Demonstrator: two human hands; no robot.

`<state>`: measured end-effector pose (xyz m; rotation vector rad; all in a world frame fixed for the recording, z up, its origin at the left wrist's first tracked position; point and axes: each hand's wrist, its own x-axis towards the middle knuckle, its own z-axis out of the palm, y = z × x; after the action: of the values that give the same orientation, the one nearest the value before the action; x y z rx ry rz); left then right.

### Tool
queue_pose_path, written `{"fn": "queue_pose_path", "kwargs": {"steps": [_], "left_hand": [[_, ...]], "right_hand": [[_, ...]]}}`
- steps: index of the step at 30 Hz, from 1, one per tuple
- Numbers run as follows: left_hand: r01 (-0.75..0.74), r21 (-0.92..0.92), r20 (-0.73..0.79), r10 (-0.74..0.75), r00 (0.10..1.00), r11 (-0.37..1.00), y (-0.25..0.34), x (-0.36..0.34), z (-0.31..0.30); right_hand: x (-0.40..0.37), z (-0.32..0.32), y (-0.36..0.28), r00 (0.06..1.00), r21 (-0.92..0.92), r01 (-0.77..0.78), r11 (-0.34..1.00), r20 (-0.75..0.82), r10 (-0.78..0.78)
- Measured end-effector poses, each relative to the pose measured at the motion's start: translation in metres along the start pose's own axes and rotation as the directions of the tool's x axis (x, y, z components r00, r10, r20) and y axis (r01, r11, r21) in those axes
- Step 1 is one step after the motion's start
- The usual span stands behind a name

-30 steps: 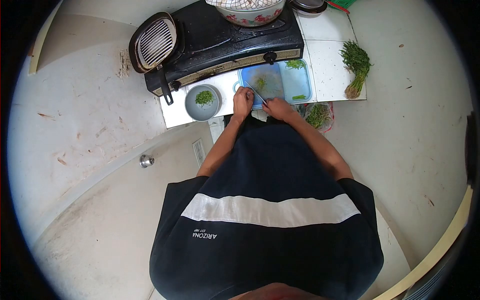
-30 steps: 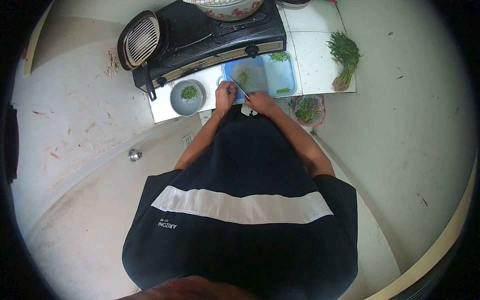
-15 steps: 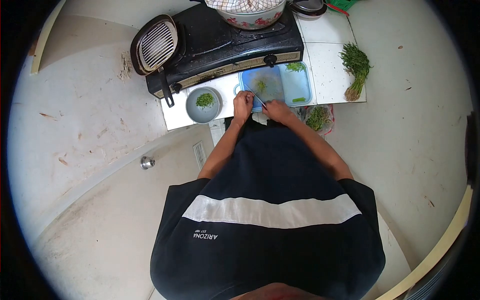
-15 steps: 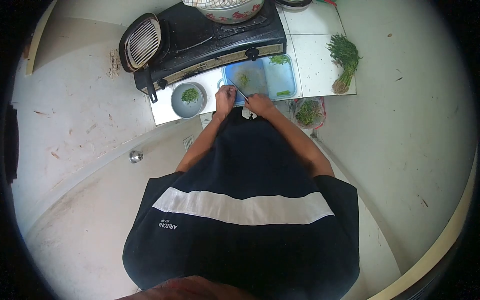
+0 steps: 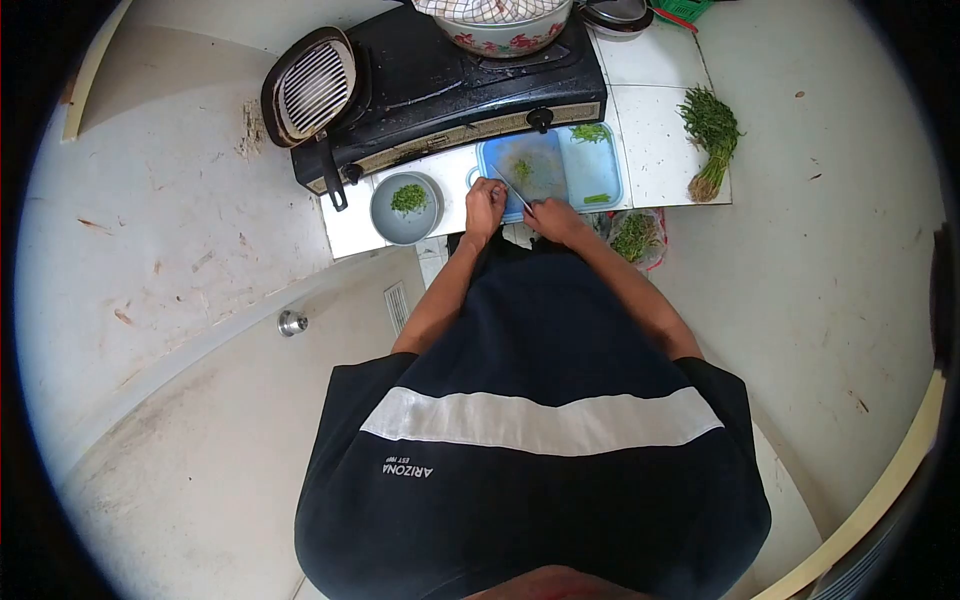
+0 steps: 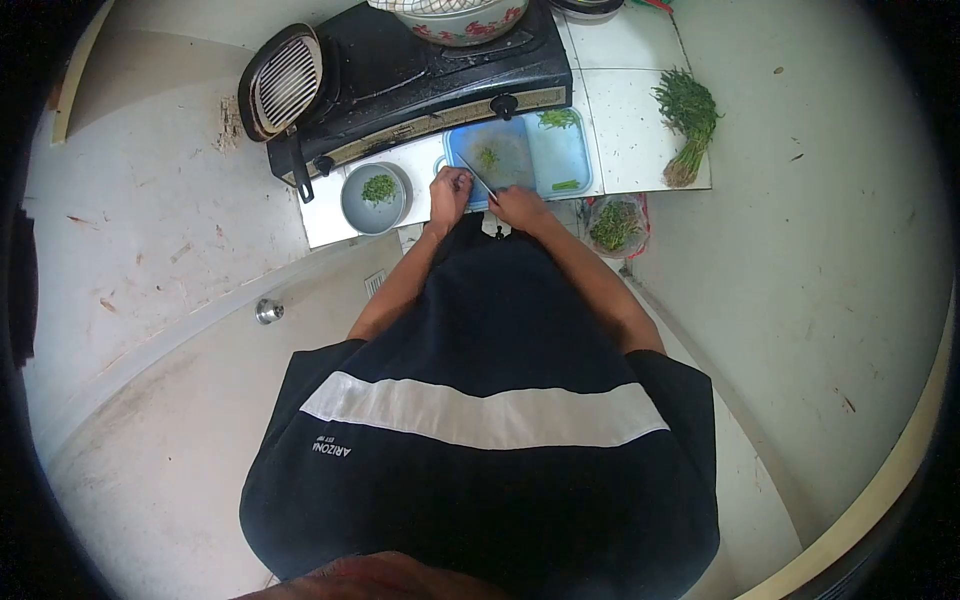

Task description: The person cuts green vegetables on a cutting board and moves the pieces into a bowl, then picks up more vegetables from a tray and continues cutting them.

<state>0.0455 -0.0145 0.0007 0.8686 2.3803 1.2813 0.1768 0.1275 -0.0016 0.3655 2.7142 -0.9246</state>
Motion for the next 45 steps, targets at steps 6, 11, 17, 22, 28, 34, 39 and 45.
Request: {"fn": "queue_pose_path", "kwargs": {"steps": [6,11,17,22,28,34,39,45], "left_hand": [[-0.004,0.020,0.007,0.004,1.000,1.000,0.001,0.001,-0.002],[0.000,0.024,0.012,-0.001,1.000,1.000,0.003,0.001,-0.003],[-0.006,0.009,0.010,0.005,1.000,1.000,0.004,0.001,-0.004],[-0.039,0.030,0.008,0.038,0.999,0.999,-0.001,0.002,-0.003],[-0.025,0.036,-0.013,0.026,1.000,0.999,0.004,-0.003,-0.001],[-0.008,-0.013,-0.004,0.008,1.000,1.000,0.003,-0.003,-0.002],[-0.018,0.042,0.007,0.018,1.000,0.999,0.004,-0.001,-0.003],[-0.038,0.027,-0.003,0.038,0.999,0.999,0.002,-0.001,-0.002]], "right_hand": [[-0.008,-0.008,-0.006,1.000,-0.013,0.002,1.000,0.010,-0.002],[-0.006,-0.004,-0.005,1.000,-0.009,0.009,1.000,-0.003,-0.009],[0.010,0.000,-0.011,1.000,-0.051,0.004,0.999,-0.002,-0.004],[0.007,-0.004,-0.011,1.000,-0.065,0.000,0.998,0.009,0.000],[0.003,-0.009,-0.005,0.998,-0.039,-0.059,0.997,0.031,0.061],[0.000,-0.011,-0.006,0.999,-0.012,-0.047,0.999,0.017,0.047],[-0.008,-0.011,-0.009,1.000,0.016,0.011,1.000,0.021,-0.012],[-0.004,-0.004,-0.006,1.000,-0.016,0.005,1.000,0.014,-0.005]]}}
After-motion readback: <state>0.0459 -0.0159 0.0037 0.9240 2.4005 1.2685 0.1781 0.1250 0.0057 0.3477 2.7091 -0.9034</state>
